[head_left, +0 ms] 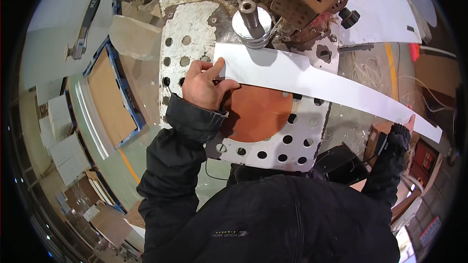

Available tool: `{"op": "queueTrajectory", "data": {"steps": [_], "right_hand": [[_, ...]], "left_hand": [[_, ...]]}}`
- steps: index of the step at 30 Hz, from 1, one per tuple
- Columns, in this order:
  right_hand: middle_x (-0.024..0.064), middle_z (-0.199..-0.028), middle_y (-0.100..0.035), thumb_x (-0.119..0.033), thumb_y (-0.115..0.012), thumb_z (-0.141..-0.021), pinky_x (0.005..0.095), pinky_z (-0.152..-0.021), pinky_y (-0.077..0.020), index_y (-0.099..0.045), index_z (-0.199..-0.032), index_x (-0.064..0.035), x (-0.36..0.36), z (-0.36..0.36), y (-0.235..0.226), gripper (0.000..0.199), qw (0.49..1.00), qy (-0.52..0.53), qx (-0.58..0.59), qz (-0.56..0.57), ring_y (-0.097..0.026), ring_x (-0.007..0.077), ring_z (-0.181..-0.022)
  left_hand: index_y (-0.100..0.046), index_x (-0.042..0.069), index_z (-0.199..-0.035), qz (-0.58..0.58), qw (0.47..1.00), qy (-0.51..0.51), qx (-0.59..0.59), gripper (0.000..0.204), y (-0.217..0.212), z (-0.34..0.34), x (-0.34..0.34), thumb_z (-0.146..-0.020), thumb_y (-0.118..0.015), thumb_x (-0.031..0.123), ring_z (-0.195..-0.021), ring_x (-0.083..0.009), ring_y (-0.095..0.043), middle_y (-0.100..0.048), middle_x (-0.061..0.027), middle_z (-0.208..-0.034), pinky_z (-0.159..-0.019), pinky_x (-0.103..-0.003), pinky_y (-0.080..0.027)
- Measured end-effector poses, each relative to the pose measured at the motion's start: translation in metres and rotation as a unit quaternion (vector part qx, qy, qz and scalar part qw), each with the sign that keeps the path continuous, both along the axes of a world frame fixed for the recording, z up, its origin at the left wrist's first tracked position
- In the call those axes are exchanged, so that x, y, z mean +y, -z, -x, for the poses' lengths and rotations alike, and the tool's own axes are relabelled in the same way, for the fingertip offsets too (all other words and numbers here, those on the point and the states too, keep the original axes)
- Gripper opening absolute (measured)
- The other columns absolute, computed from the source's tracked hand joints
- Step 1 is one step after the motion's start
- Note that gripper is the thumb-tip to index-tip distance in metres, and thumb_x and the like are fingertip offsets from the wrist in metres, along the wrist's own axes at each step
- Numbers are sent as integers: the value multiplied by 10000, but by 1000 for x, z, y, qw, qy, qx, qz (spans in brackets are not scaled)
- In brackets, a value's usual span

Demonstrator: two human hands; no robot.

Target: Using a utility knife to trim excess material from a white panel and then positioning it on a machine.

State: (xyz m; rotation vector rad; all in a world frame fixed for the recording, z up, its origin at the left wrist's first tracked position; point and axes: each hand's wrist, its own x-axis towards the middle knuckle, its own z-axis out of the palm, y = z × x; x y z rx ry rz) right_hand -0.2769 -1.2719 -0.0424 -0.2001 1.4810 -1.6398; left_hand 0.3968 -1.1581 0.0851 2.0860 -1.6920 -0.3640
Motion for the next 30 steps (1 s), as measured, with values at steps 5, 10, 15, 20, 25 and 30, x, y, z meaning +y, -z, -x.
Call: {"op": "queueTrajectory", "data": {"steps": [5,10,15,20,25,30], "right_hand": [[130,-1252,-593,-390,-342,-1028,443,-1087,-374,-509,-1339,-28,26,-31,-15,506,999,40,9,-1,-529,294,-1194],[112,-1321,-570,-353,-347,-1030,425,-1109,-356,-505,-1359,-41,45,-44,-15,480,997,79,10,-6,-510,285,-1242],[140,-1341,-556,-357,-335,-1031,440,-1117,-336,-493,-1368,-11,60,-77,-14,508,996,85,36,-7,-498,299,-1254],[115,-1229,-601,-406,-322,-1029,446,-1029,-415,-534,-1318,-26,71,-83,-12,522,999,44,18,4,-553,292,-1148],[124,-1212,-609,-408,-334,-1025,445,-1020,-424,-526,-1319,-32,71,-93,-10,515,999,48,10,20,-564,297,-1129],[125,-1251,-600,-406,-328,-1028,441,-1034,-415,-517,-1333,-25,64,-133,-23,524,997,69,27,0,-552,295,-1159]], "left_hand": [[-720,62,-1104,-17,1000,21,11,587,-1,-20,-5,-582,-908,254,-775,-234,-630,-632,-112,-928,-678,-328,-530],[-717,61,-1110,-30,999,44,-3,587,-1,-40,-9,-591,-905,260,-786,-236,-634,-638,-112,-944,-691,-329,-533],[-715,59,-1112,-30,998,56,-13,587,1,-60,-9,-599,-901,277,-781,-230,-638,-640,-111,-952,-688,-327,-539],[-712,61,-1119,-16,997,73,-15,595,11,-80,-10,-603,-900,288,-739,-207,-634,-639,-103,-940,-660,-306,-541],[-707,63,-1130,1,996,88,-21,603,11,-93,-11,-609,-895,301,-751,-215,-637,-643,-106,-942,-667,-312,-539],[-701,61,-1138,11,996,90,-27,592,9,-104,-8,-629,-885,302,-818,-256,-638,-648,-129,-947,-715,-345,-531]]}}
